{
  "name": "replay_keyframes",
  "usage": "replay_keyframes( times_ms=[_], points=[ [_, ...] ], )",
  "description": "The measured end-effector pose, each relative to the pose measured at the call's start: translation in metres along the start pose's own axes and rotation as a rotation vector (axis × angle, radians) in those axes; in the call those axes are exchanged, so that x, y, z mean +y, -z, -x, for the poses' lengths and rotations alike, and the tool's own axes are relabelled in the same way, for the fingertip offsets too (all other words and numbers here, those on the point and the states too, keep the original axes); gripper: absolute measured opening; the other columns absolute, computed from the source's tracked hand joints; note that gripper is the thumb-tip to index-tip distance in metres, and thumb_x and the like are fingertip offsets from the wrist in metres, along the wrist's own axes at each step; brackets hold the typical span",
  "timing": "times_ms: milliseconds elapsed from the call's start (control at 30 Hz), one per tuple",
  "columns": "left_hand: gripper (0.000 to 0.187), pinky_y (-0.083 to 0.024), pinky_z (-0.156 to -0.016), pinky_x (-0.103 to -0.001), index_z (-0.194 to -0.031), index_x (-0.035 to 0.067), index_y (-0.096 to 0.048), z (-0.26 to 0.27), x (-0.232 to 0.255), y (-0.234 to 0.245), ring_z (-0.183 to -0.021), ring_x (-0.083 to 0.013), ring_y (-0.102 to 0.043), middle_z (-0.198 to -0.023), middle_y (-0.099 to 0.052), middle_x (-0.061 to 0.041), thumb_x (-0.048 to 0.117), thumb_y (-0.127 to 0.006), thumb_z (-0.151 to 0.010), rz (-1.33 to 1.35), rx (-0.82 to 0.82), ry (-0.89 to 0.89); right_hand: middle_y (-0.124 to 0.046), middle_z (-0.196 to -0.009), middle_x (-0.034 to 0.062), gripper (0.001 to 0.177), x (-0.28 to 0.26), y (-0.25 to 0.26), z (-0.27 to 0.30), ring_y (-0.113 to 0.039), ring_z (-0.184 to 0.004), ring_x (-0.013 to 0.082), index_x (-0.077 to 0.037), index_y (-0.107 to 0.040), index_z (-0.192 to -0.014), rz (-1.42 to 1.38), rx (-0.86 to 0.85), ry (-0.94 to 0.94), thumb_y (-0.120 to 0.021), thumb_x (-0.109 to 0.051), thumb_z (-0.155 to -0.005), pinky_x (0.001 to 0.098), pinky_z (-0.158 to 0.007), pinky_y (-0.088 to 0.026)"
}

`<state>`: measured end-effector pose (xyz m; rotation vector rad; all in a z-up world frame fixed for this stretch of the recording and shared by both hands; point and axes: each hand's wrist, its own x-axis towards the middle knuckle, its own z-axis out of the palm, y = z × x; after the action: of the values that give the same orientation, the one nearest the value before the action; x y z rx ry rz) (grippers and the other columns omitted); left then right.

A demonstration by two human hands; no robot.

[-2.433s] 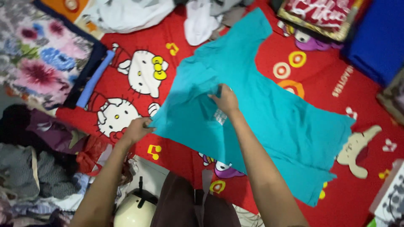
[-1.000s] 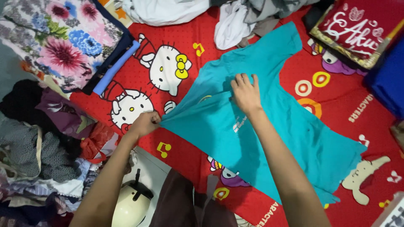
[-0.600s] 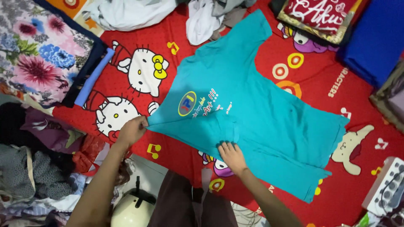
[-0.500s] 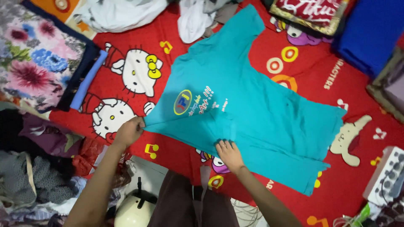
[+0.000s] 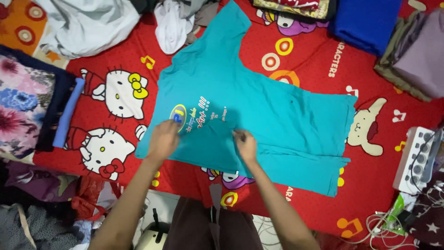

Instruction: The person folds several garments on a bed, including a floral-patterned cloth, a black long-sleeved shirt, a teal t-shirt, and gray shorts. Each item is smoothed, folded into a compact rectangle, and placed in a growing stack on the bed.

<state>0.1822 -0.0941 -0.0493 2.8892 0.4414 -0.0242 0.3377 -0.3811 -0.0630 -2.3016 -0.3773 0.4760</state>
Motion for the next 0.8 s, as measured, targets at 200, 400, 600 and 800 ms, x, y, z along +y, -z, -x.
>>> replay_keyframes(
  times_ms=[200,400,600,800],
  points=[
    [0.03,-0.049,-0.101,-0.044,-0.126,0.008,-0.063,-0.041,0.081,0.011,-0.126,-0.0301,-0.06,-0.13,-0.064,-0.012,0.017,-0.053,-0.099,0.138,-0.078,-0.299,-0.075,-0.094,0.01,0.029,0.059,-0.062,-0.026,-0.073,-0.098,0.0331,-0.011,-0.07,-0.099,-0.139,-0.068,-0.355,-0.078,-0.037,-0.09,0.0481,-0.081,-0.055],
    [0.049,-0.036,-0.118,-0.046,-0.157,0.018,-0.04,-0.028,0.096,-0.03,-0.15,-0.0264,-0.039,-0.162,-0.041,-0.008,0.027,-0.043,-0.109,0.051,0.106,-0.503,-0.07,-0.077,0.0098,0.019,0.039,-0.042,-0.011,-0.073,-0.076,0.0289,-0.012,-0.062,-0.102,-0.265,0.17,-0.413,-0.071,-0.028,-0.095,0.044,-0.066,-0.054],
    [0.058,-0.019,-0.125,-0.047,-0.164,0.024,-0.028,-0.013,0.099,-0.053,-0.158,-0.0237,-0.02,-0.172,-0.023,-0.002,0.042,-0.033,-0.109,0.016,-0.019,-0.64,-0.064,-0.065,0.0038,0.025,0.03,-0.016,0.004,-0.062,-0.06,0.0126,-0.011,-0.049,-0.129,-0.469,0.036,-0.299,-0.053,-0.028,-0.111,0.0307,-0.056,-0.048],
    [0.078,-0.004,-0.126,-0.058,-0.163,0.039,-0.014,-0.021,0.117,-0.069,-0.159,-0.0299,-0.001,-0.173,-0.005,0.002,0.075,-0.034,-0.096,-0.117,-0.231,-0.664,-0.073,-0.082,0.0127,0.053,0.073,-0.015,0.029,-0.072,-0.071,0.0213,-0.009,-0.043,-0.137,-0.553,-0.118,-0.221,-0.064,-0.044,-0.104,0.033,-0.062,-0.053]
  ],
)
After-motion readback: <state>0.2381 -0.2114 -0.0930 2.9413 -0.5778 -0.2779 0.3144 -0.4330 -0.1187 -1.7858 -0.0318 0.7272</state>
